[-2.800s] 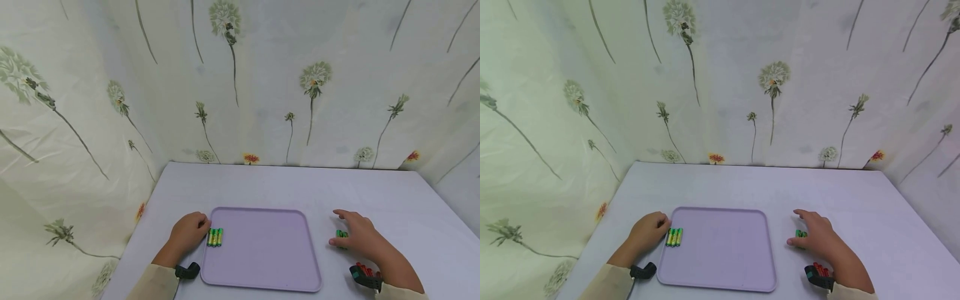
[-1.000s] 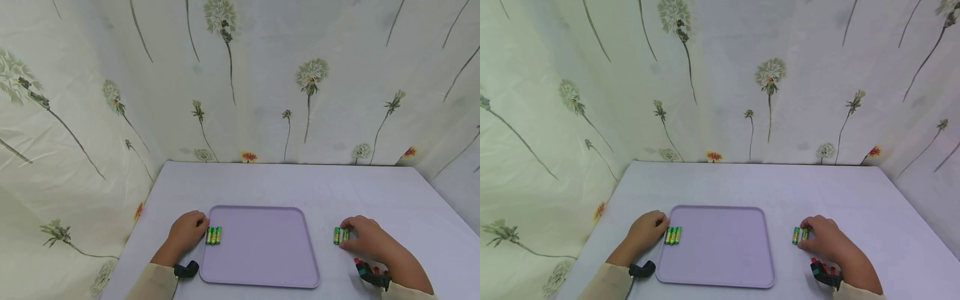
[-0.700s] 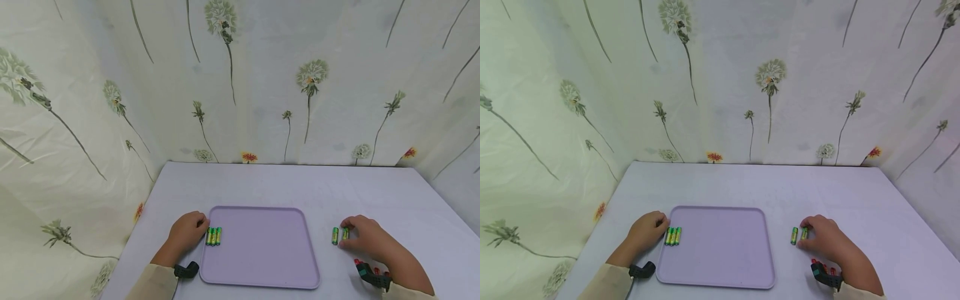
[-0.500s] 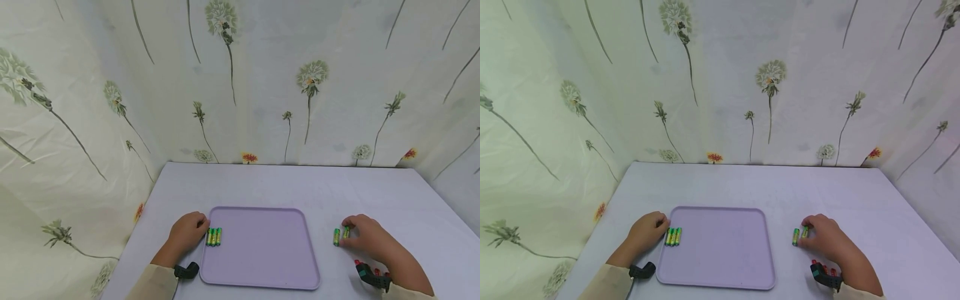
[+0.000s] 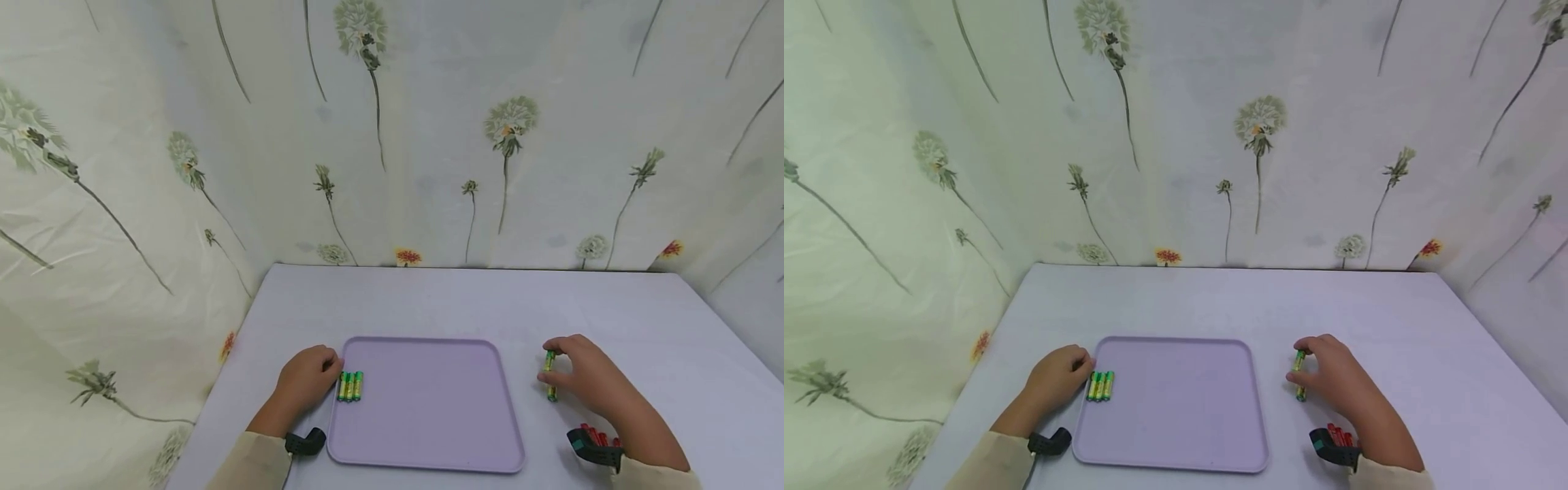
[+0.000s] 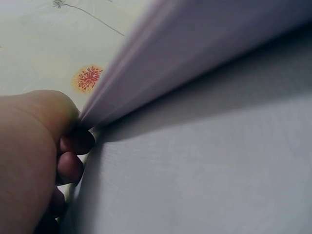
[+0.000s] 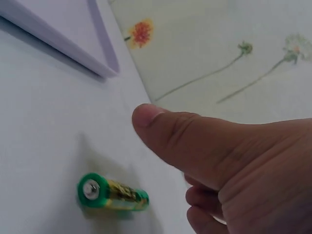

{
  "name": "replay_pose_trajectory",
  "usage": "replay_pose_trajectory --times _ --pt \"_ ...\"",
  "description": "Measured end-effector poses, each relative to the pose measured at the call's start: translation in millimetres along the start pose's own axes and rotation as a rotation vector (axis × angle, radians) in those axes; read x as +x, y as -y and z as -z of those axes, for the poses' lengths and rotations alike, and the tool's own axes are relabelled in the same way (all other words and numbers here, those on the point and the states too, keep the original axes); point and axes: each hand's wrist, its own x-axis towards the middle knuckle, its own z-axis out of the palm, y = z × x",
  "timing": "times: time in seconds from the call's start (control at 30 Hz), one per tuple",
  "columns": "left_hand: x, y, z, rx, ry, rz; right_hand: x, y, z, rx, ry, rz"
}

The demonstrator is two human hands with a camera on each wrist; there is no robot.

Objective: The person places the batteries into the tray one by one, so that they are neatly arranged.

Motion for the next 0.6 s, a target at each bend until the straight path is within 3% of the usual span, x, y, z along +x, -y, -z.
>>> replay_pose_trajectory --times 0.6 --pt "0.5 2.0 -0.1 0.005 -0.007 -0.004 12.7 40.7 -8.4 0.047 -0.060 0.109"
